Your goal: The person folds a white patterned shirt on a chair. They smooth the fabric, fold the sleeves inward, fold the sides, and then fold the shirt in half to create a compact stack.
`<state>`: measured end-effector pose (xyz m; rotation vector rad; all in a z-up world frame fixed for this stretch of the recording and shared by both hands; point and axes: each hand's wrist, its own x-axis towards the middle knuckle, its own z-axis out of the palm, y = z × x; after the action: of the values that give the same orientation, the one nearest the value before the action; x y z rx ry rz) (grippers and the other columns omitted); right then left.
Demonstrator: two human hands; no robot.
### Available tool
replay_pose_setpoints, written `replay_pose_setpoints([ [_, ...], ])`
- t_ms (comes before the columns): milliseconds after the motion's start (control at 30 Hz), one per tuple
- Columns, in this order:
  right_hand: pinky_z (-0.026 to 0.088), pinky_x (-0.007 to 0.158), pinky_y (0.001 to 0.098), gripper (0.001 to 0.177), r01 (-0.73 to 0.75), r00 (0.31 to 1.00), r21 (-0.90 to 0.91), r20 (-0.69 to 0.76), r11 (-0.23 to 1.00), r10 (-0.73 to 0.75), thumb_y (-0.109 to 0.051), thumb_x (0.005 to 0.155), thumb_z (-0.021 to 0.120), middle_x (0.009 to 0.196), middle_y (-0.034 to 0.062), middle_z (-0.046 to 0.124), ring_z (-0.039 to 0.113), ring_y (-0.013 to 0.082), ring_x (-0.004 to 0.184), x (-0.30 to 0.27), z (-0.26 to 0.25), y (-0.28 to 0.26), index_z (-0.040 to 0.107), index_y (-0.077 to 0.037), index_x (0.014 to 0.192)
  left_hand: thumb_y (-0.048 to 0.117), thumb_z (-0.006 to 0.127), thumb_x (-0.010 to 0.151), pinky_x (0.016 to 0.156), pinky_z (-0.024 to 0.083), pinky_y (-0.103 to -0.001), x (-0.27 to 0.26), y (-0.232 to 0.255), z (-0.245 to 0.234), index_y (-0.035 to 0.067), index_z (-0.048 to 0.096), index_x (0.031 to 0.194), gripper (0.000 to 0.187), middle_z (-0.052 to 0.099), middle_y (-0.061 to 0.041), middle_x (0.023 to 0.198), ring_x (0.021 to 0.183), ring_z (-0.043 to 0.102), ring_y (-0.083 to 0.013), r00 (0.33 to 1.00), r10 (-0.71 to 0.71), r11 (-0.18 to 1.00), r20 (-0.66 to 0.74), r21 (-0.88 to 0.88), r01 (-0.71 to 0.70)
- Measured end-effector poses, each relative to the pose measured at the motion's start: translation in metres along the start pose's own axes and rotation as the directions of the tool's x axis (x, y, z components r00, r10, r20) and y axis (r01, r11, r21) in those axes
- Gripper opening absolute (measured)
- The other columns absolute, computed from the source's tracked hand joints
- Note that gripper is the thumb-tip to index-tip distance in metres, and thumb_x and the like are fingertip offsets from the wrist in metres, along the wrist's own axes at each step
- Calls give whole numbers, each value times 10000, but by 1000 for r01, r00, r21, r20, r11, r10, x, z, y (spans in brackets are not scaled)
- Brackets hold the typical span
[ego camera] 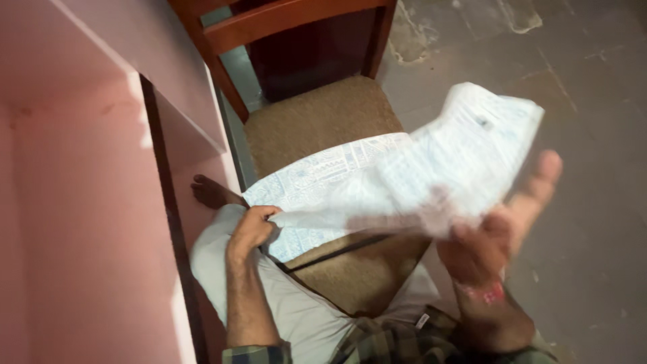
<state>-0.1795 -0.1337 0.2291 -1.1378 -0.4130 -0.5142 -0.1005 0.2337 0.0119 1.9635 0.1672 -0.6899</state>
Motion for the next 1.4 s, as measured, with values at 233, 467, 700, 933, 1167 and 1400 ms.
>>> replay_pose_setpoints([
  [233, 456, 1098, 438, 571, -393, 834, 19, 429, 920, 347, -70, 964, 634, 1416, 183, 568, 546, 280, 1268, -106, -33, -43, 413, -1, 1486, 68, 681, 752, 845, 492, -295, -13, 3, 2, 227, 843, 848, 246, 789, 1, 788, 735, 684, -173, 991, -117, 909, -66, 394, 134],
  [467, 548, 975, 480, 487, -712, 651, 22, 395, 702, 648, -132, 990, 697, 1281, 214, 642, 643, 299, 1170, -119, -44, -39, 520, 66, 1398, 171, 762, 723, 1178, 264, -440, -17, 6, 4, 240, 854, 844, 166, 810, 70, 906, 949, 697, -136, 994, -78, 883, -80, 458, 106],
  [700, 470, 1165, 464, 425, -524, 840, -3, -166, 852, 516, -226, 1107, 430, 1457, 184, 620, 624, 299, 1329, 3, -93, 47, 541, 26, 1431, 118, 681, 854, 856, 584, -400, -9, -9, -4, -6, 706, 823, 130, 794, 2, 935, 820, 713, -191, 990, -101, 989, -102, -115, 90],
  [933, 303, 1289, 517, 445, -321, 765, 767, -137, 556, 630, -252, 1125, 417, 1553, 156, 513, 473, 337, 1465, 48, -183, 171, 463, 4, 1486, 103, 555, 953, 637, 437, -287, 20, -24, -5, -10, 663, 829, 199, 594, -24, 744, 686, 524, -122, 940, 63, 926, -336, -332, -181],
  [1167, 290, 1280, 545, 498, -308, 689, 816, -163, 489, 706, -263, 1110, 385, 1574, 213, 505, 432, 378, 1494, 44, -250, 247, 454, 52, 1489, 70, 584, 900, 609, 445, -256, 29, 1, 6, 1, 655, 929, 103, 617, 3, 734, 667, 543, -82, 876, 156, 944, -457, -191, -268],
  [1400, 380, 1195, 462, 549, -430, 554, 704, -289, 565, 781, -341, 1092, 375, 1492, 208, 553, 507, 352, 1393, 24, -288, 283, 472, 73, 1439, 143, 621, 945, 602, 500, -340, 33, 33, 6, 20, 704, 1049, 182, 676, -108, 701, 601, 628, -163, 840, 135, 988, -526, 6, -155],
])
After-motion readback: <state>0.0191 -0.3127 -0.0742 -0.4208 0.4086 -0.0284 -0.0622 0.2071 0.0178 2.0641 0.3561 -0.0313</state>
